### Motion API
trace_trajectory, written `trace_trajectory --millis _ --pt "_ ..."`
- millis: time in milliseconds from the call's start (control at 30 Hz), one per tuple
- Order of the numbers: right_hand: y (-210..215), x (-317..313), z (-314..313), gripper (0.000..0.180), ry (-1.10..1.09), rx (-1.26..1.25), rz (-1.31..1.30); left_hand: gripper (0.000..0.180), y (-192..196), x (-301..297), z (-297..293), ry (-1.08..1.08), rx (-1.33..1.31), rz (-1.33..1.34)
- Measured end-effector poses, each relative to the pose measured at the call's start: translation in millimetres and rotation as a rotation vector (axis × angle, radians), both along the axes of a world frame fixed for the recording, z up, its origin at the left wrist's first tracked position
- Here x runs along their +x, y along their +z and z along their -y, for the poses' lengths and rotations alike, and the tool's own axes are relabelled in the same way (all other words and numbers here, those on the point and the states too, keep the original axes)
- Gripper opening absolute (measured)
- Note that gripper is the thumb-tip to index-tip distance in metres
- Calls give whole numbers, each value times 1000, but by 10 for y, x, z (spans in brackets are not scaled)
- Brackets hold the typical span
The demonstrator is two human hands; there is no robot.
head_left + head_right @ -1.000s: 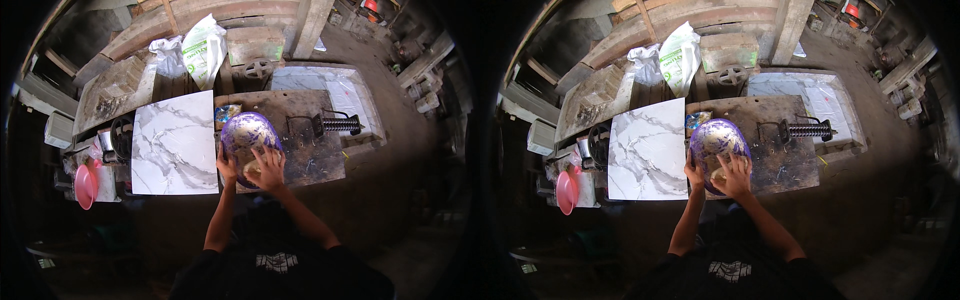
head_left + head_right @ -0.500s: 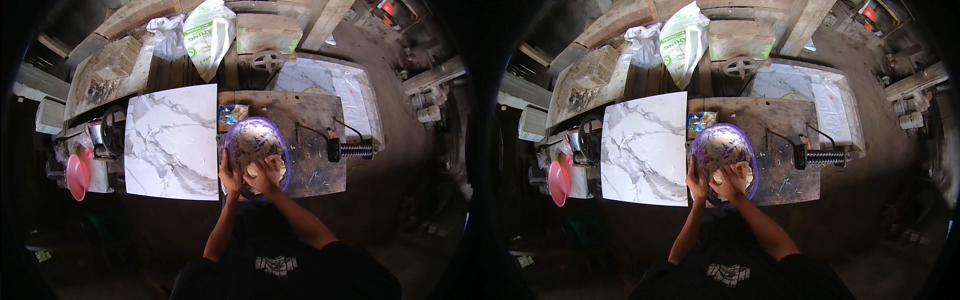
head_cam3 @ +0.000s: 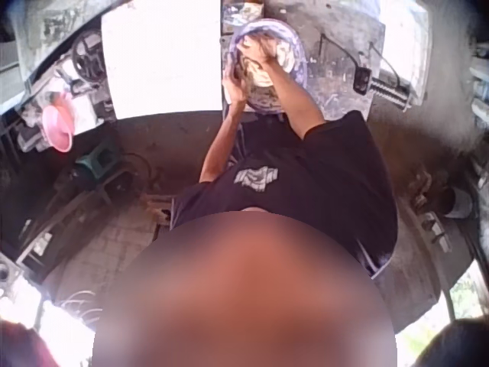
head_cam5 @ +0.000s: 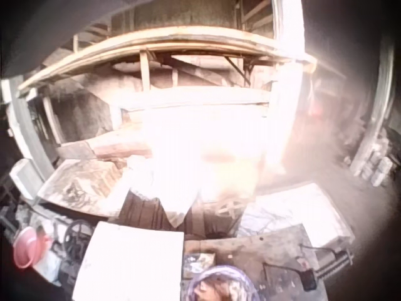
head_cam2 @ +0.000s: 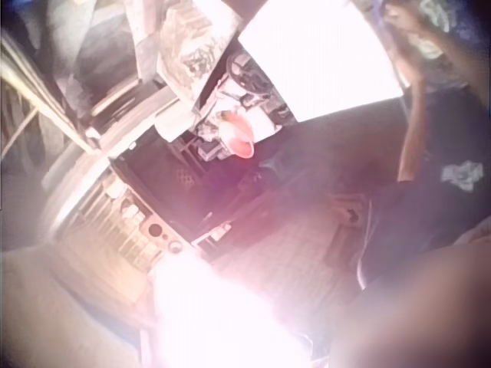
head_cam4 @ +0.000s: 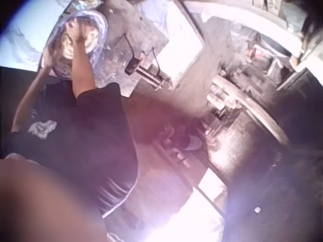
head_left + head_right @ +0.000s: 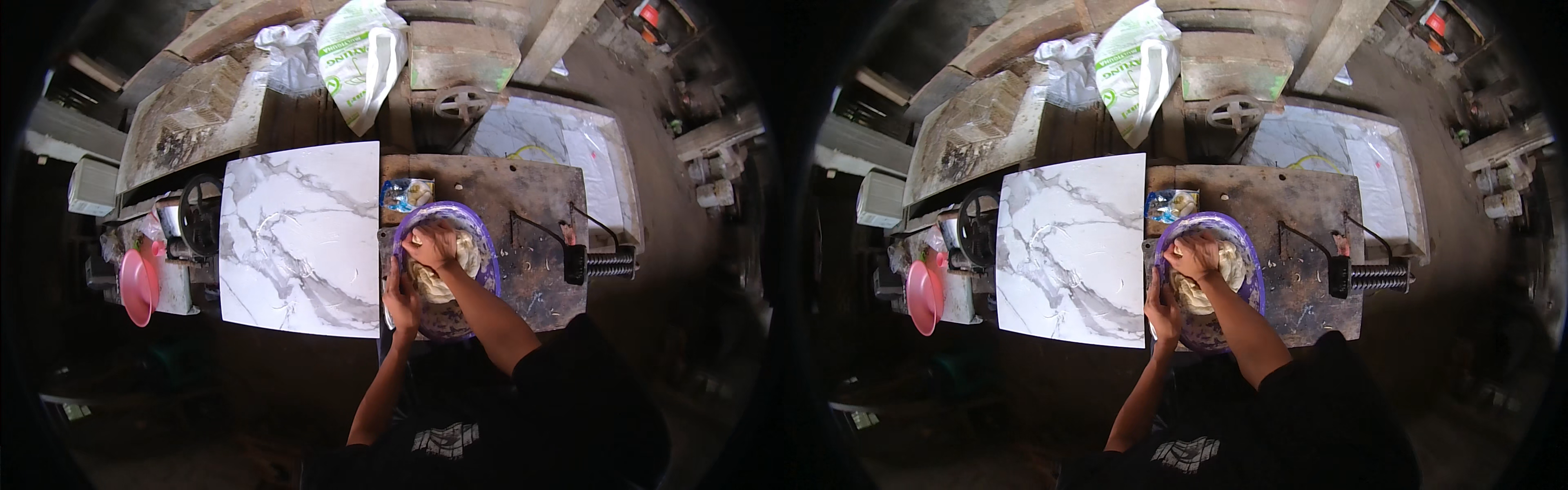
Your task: The person kneads dough in a purple bowl by hand on a white surface, pushing and folding the dough repeatedly.
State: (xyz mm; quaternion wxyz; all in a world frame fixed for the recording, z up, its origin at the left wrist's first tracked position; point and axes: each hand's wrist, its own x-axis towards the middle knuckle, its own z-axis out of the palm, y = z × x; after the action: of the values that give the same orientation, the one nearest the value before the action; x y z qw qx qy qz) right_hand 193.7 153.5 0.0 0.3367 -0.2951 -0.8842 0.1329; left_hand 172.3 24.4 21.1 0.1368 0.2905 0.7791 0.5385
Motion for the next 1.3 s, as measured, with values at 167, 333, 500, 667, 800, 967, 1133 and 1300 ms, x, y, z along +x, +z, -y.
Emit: trace_trajectory --millis 167,333,500,667,800,967,1133,1300 --pt "-51 -132 -223 17 -70 -66 31 38 10 -214 -341 -12 -59 24" --pt "248 -117 -381 16 26 -29 -277 37 -313 -384 -483 37 51 -221" --pt "359 85 -385 16 143 15 -255 38 -313 -444 -634 102 81 -217" --pt "95 296 -67 29 89 -123 108 36 -362 -589 -599 70 66 -170" --pt "94 245 -29 46 -30 -156 165 36 -350 -558 -573 56 130 -164" --pt "-63 80 13 48 -93 -3 230 37 -219 -455 -482 16 165 11" --pt "-31 106 130 49 -171 74 212 37 -312 -293 -305 49 153 -104" --pt "-33 188 108 37 -171 85 212 39 -171 -19 -56 52 68 -150"
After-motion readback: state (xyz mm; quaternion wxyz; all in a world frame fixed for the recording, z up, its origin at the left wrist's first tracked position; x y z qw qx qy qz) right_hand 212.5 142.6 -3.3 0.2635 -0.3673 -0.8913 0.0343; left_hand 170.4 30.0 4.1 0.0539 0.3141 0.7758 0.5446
